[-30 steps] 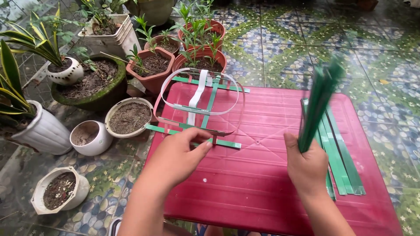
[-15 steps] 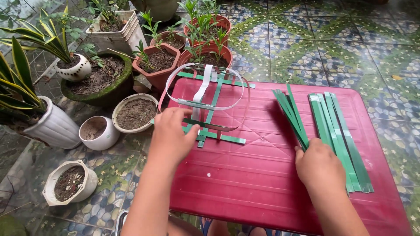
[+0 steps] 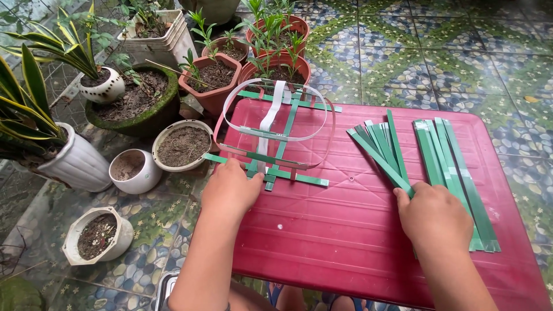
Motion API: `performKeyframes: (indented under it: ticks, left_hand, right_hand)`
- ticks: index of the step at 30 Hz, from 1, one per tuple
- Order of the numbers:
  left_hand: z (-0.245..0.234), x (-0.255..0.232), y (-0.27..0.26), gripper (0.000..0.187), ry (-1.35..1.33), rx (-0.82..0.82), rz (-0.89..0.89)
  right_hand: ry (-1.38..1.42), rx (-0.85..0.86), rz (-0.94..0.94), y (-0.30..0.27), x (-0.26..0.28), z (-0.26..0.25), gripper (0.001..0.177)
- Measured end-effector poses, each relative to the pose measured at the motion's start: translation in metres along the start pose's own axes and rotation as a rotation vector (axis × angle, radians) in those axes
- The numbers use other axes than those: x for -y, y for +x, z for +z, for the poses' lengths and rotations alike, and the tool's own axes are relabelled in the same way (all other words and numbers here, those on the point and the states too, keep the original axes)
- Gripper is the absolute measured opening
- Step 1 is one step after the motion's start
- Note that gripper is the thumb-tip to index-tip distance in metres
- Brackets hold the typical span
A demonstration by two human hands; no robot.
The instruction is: A person is weaving green plastic strips into a frame to create a basket-like structure, using scissors to cut the strips.
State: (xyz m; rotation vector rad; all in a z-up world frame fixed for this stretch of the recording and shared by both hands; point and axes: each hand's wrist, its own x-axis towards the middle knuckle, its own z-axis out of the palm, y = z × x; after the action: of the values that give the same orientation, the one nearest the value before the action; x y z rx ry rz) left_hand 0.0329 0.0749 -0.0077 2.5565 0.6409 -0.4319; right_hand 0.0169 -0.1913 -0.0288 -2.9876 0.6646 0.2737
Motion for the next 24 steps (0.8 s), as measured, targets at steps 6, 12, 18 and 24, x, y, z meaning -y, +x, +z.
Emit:
performKeyframes:
  ticks: [6, 12, 18, 24]
  left_hand:
    - [0.019, 0.001, 0.010, 0.065, 0.088, -0.088, 0.018]
    - [0.026, 0.000, 0.016, 0.078, 0.112, -0.121, -0.018]
    - [0.023, -0.002, 0.010, 0.077, 0.095, -0.101, -0.022]
    - [0.030, -0.002, 0.013, 0.082, 0.102, -0.123, -0.014]
  right_hand:
    - [0.025, -0.007, 0.013, 0.000, -0.002, -0.003, 0.040]
    - [0.091, 0.009, 0.025, -0.005, 0.000, -0.016, 0.049]
    - [0.244, 0.058, 0.071, -0.012, 0.002, -0.029, 0.047]
    - [0.336, 0.023, 0.075, -0.010, -0.001, -0.028, 0.043]
